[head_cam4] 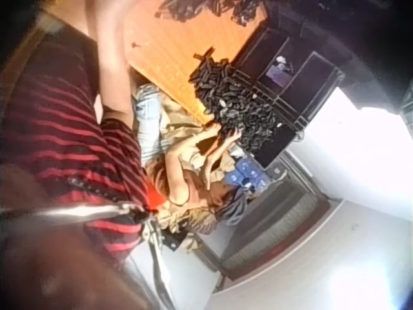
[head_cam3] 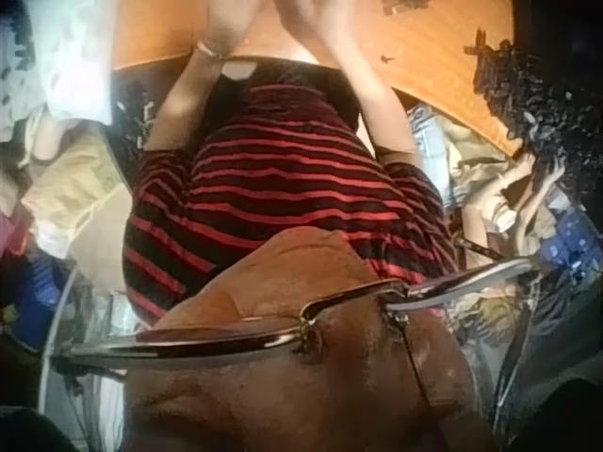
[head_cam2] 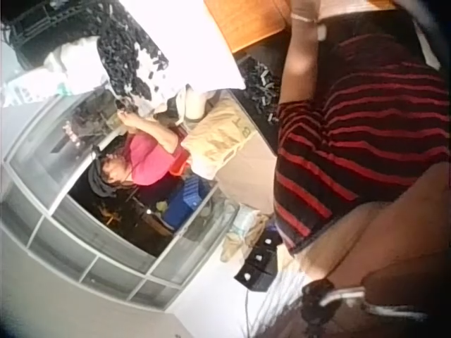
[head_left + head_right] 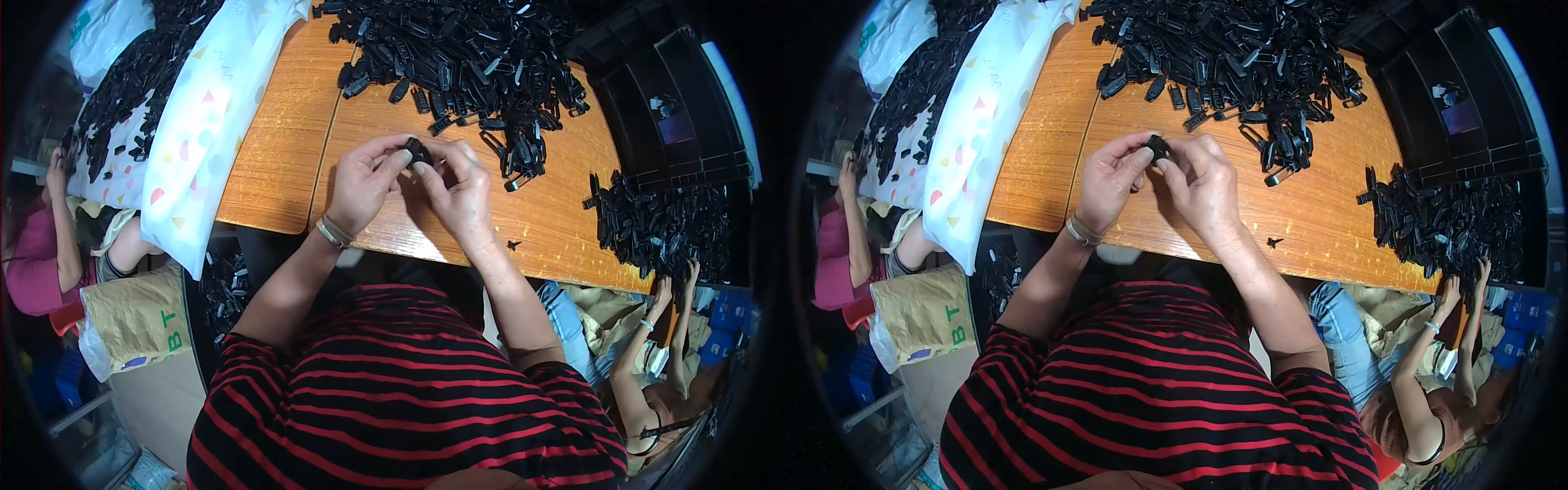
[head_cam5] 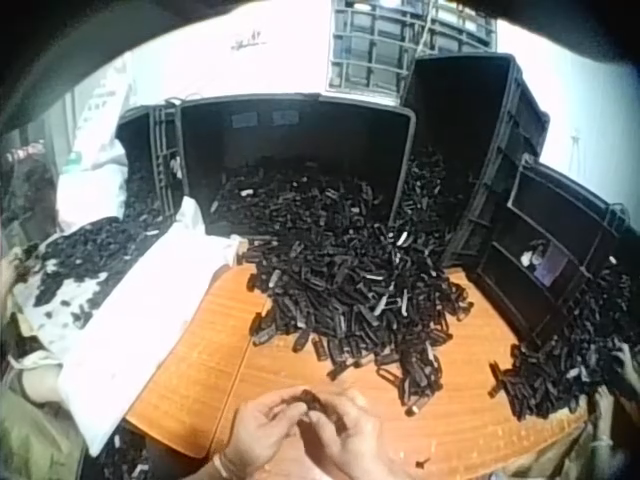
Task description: Assemble small black plastic components by snapping pieces together on a workshop table.
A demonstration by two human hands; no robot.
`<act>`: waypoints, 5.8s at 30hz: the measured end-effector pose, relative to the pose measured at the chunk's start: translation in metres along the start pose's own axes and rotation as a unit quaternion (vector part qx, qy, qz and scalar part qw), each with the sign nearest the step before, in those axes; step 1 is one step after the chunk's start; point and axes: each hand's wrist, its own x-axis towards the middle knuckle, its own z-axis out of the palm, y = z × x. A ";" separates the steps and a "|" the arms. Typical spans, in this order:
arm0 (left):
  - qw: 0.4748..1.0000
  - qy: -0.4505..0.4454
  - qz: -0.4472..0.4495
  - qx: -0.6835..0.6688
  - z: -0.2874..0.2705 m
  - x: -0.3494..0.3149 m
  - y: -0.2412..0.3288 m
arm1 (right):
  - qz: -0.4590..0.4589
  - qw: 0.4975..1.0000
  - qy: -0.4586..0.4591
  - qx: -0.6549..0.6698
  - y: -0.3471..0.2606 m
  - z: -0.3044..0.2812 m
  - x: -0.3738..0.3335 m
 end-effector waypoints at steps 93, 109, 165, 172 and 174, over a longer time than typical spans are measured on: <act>0.998 0.016 0.039 0.036 0.013 -0.008 0.005 | -0.077 0.991 0.067 -0.080 -0.004 0.007 -0.017; 0.989 -0.027 -0.053 0.137 -0.034 -0.073 0.048 | -0.108 0.979 -0.174 -0.002 -0.017 -0.007 -0.042; 0.993 -0.040 -0.089 0.068 -0.001 0.030 0.016 | 0.063 0.996 0.017 -0.056 0.010 -0.013 0.000; 0.994 -0.057 -0.066 0.063 0.000 0.020 0.016 | 0.059 0.998 0.004 -0.007 0.009 -0.007 0.000; 0.995 -0.048 -0.062 0.068 0.000 0.019 0.015 | 0.054 0.998 0.007 -0.010 0.009 -0.006 0.000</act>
